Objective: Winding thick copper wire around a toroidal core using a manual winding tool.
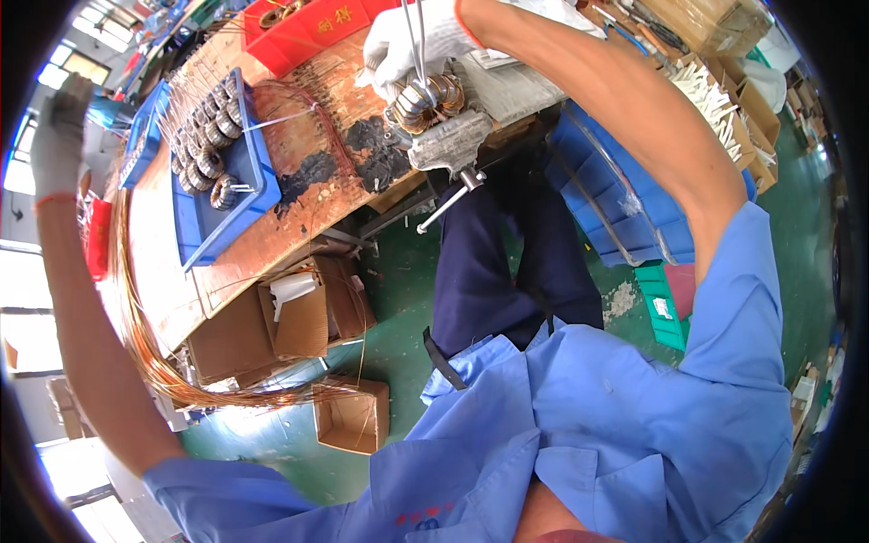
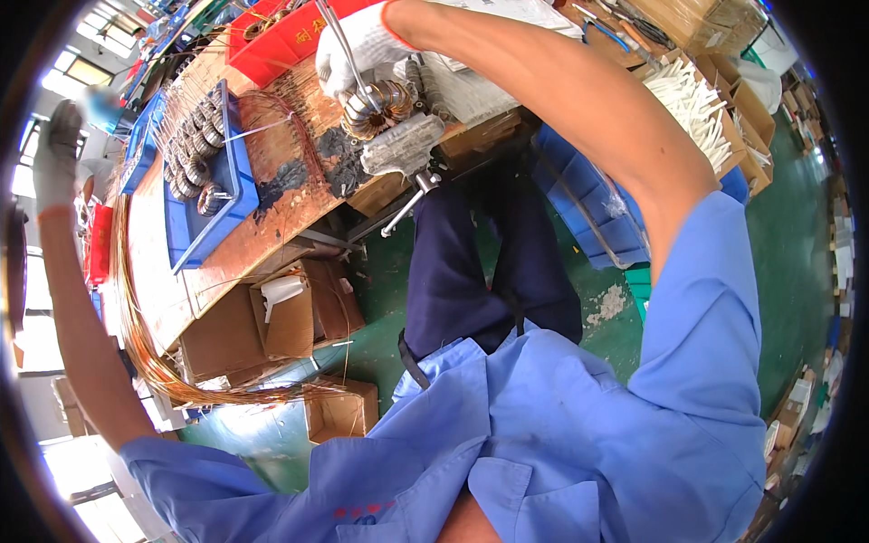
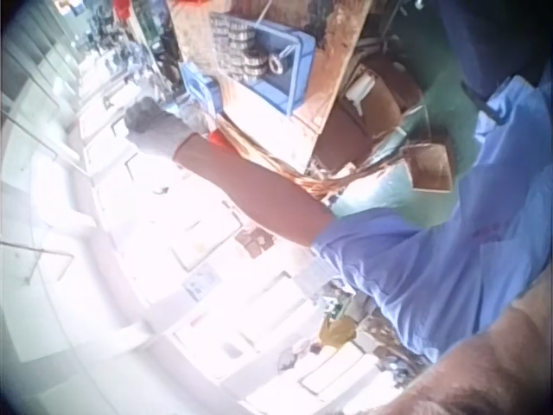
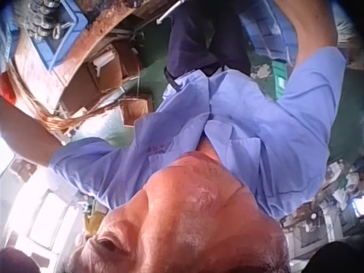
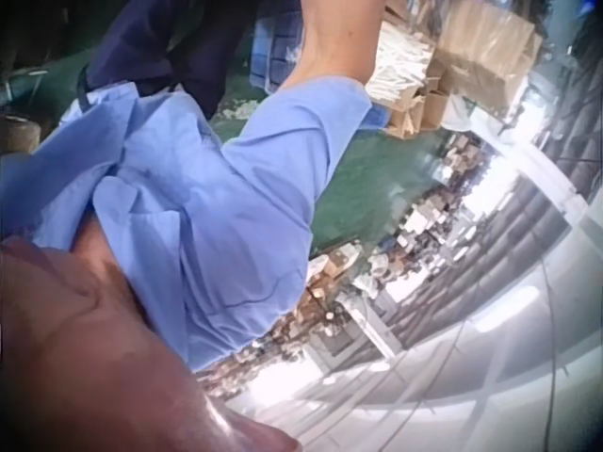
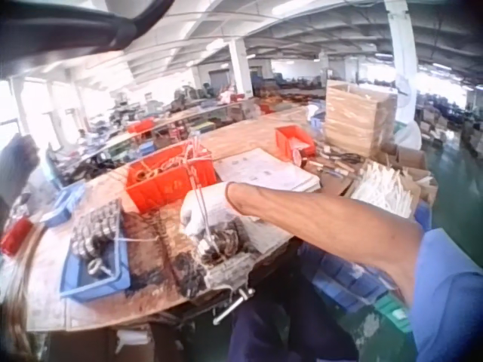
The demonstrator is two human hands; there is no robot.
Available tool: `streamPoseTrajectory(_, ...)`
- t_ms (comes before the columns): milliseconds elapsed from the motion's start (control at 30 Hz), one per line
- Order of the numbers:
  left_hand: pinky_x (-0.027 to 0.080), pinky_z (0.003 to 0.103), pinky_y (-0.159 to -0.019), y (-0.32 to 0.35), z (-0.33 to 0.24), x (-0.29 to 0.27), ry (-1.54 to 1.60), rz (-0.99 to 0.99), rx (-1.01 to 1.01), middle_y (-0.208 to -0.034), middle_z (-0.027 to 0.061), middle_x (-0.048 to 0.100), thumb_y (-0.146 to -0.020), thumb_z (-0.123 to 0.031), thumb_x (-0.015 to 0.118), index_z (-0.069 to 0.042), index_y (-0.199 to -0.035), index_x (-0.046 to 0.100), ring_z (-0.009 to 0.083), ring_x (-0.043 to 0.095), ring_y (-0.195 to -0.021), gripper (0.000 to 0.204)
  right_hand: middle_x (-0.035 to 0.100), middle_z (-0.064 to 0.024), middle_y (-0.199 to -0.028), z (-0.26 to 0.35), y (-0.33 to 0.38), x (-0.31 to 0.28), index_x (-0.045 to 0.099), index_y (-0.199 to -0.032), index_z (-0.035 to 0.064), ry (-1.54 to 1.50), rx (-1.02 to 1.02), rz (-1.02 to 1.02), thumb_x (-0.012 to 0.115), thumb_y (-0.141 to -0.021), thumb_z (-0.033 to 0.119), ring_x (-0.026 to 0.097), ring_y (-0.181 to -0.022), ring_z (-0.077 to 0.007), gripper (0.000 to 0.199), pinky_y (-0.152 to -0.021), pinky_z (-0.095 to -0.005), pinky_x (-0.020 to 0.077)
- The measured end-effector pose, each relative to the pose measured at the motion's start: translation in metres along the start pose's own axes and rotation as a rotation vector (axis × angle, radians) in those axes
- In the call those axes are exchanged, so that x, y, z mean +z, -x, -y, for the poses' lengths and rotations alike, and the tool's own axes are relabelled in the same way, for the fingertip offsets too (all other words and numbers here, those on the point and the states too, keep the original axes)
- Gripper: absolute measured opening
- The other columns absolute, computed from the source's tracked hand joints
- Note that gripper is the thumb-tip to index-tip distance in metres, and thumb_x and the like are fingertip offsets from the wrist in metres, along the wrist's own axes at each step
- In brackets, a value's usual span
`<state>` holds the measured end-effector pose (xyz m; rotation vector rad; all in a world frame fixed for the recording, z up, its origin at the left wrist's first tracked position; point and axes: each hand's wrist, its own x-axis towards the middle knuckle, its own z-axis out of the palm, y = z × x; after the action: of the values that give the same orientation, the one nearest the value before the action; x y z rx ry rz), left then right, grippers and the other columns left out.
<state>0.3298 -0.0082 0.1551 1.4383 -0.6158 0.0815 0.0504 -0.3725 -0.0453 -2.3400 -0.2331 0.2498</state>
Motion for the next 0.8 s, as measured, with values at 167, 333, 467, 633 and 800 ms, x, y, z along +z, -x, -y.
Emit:
streamPoseTrajectory(167,0.056,0.045,-0.11,0.066,0.111,0.068,0.048,0.511,-0.087,-0.127,0.0219,0.073,-0.116,-0.016,0.049,0.01,-0.131,0.062,0.0338,0.07,-0.12,0.032,0.075,-0.0063,-0.083,0.06,0.105,0.052,0.078,-0.111,0.0043,-0.129,0.1,-0.948,0.071,-0.106,0.028,0.066,-0.067,-0.0146,0.026,-0.061,-0.0328,0.0526)
streamPoseTrajectory(333,0.045,0.025,-0.064,0.199,0.183,0.175,0.385,0.485,-0.532,-0.094,0.0005,0.059,-0.111,-0.019,0.062,0.001,-0.115,0.064,0.0098,0.053,-0.076,0.02,0.072,-0.0129,-0.102,0.093,0.179,0.212,0.063,-0.125,0.0015,-1.098,0.455,-0.562,0.062,-0.113,0.032,0.07,-0.072,-0.0168,0.032,-0.058,-0.034,0.0585)
streamPoseTrajectory(467,0.054,0.031,-0.062,0.252,0.181,0.209,0.286,0.63,-0.568,-0.088,0.0081,0.069,-0.106,-0.015,0.064,0.002,-0.112,0.071,0.0174,0.066,-0.071,0.019,0.065,-0.0244,-0.137,-0.003,0.178,0.247,0.06,-0.142,-0.0003,-1.653,-0.167,-1.164,0.056,-0.115,0.05,0.066,-0.128,-0.0333,0.058,-0.111,-0.053,0.0564)
streamPoseTrajectory(633,0.063,0.036,-0.08,0.216,0.181,0.155,-0.741,0.467,0.202,-0.097,0.0103,0.081,-0.098,-0.019,0.07,-0.012,-0.111,0.082,0.0223,0.079,-0.085,0.018,0.051,-0.0379,-0.159,-0.061,0.238,0.233,0.056,-0.144,-0.0082,-1.526,-0.662,-1.183,0.047,-0.12,0.031,0.046,-0.154,-0.0512,0.048,-0.135,-0.0608,0.0323)
streamPoseTrajectory(800,0.062,0.042,-0.086,0.112,0.149,-0.093,-1.694,0.072,0.262,-0.095,0.012,0.082,-0.095,-0.031,0.069,-0.02,-0.099,0.087,0.032,0.079,-0.094,0.021,0.039,-0.0065,-0.083,-0.06,0.374,0.232,0.042,-0.151,-0.0134,-1.384,-0.48,-1.483,0.043,-0.117,0.009,0.044,-0.079,-0.0204,0.041,-0.082,-0.038,0.0464)
